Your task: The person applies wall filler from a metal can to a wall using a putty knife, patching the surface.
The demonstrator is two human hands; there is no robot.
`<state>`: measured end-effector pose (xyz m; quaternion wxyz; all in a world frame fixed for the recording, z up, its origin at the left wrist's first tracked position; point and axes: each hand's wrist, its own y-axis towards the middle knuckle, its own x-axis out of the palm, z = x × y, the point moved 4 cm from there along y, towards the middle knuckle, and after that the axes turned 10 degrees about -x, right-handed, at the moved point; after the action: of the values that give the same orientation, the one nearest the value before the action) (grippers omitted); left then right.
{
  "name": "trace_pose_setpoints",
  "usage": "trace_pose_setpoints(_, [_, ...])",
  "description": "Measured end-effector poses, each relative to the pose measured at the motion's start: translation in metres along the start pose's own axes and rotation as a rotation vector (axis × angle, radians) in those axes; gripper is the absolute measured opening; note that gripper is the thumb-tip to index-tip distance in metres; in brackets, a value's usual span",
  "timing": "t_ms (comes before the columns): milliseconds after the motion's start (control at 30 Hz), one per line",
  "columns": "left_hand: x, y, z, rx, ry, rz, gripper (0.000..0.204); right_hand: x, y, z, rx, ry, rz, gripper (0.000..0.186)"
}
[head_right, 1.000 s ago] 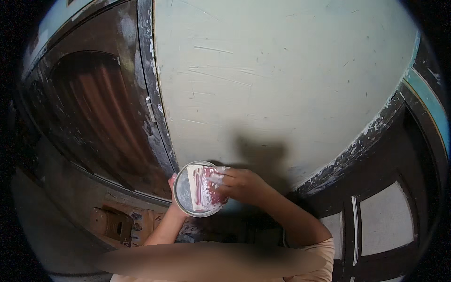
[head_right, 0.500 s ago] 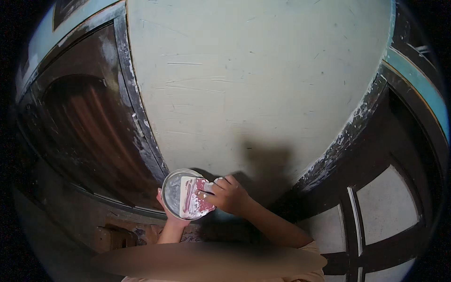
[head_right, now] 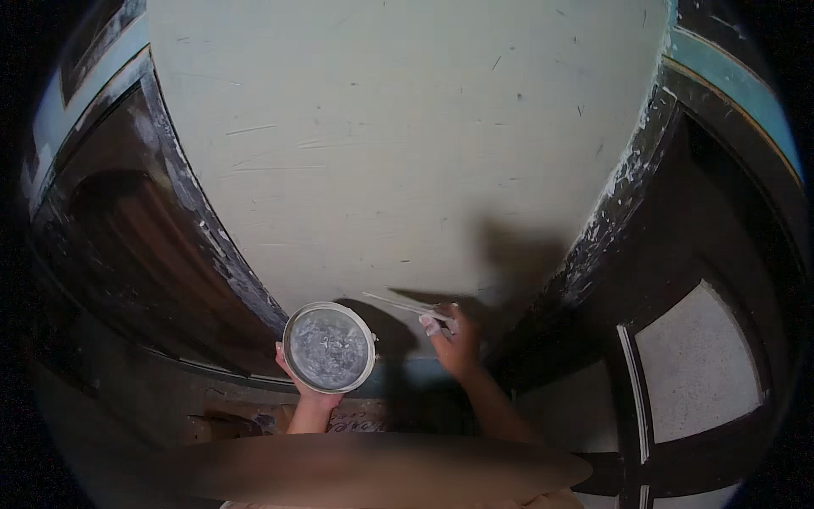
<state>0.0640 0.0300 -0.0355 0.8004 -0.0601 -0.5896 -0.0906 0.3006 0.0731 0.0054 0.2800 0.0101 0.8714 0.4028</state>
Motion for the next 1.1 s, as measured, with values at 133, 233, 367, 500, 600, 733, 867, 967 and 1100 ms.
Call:
trace_pose_setpoints(133, [0.004,-0.001,-0.013,-0.042,-0.158,-0.058,0.087,-0.004,0.000,0.039,0.225,0.556,0.258,0.023])
trace_pose_setpoints(233, [0.005,-0.007,-0.017,0.038,0.063,0.077,0.081,-0.007,0.010,0.048,0.184,0.585,0.273,0.023])
trace_pose_setpoints(367, [0.001,-0.013,-0.024,0.047,0.019,0.174,0.080,-0.004,0.008,0.064,0.250,0.603,0.256,0.022])
trace_pose_setpoints(500, [0.002,-0.016,-0.029,0.041,0.060,0.141,0.080,0.001,-0.004,0.065,0.383,0.663,0.293,0.025])
trace_pose_setpoints(600, [-0.001,-0.018,-0.031,0.093,0.094,0.181,0.082,0.002,-0.006,0.068,0.289,0.594,0.285,0.025])
trace_pose_setpoints(733, [0.003,-0.021,-0.038,0.030,0.080,0.155,0.081,-0.001,0.007,0.070,0.267,0.569,0.268,0.021])
trace_pose_setpoints(867, [0.003,-0.022,-0.037,0.076,0.039,0.138,0.082,-0.003,-0.019,0.068,0.268,0.580,0.271,0.021])
trace_pose_setpoints(967, [-0.005,-0.026,-0.034,0.112,0.057,0.229,0.081,-0.015,-0.027,0.063,0.326,0.655,0.232,0.019])
trace_pose_setpoints(1100, [0.000,-0.019,-0.029,0.118,0.073,0.177,0.083,-0.021,-0.014,0.033,0.193,0.528,-0.056,0.018])
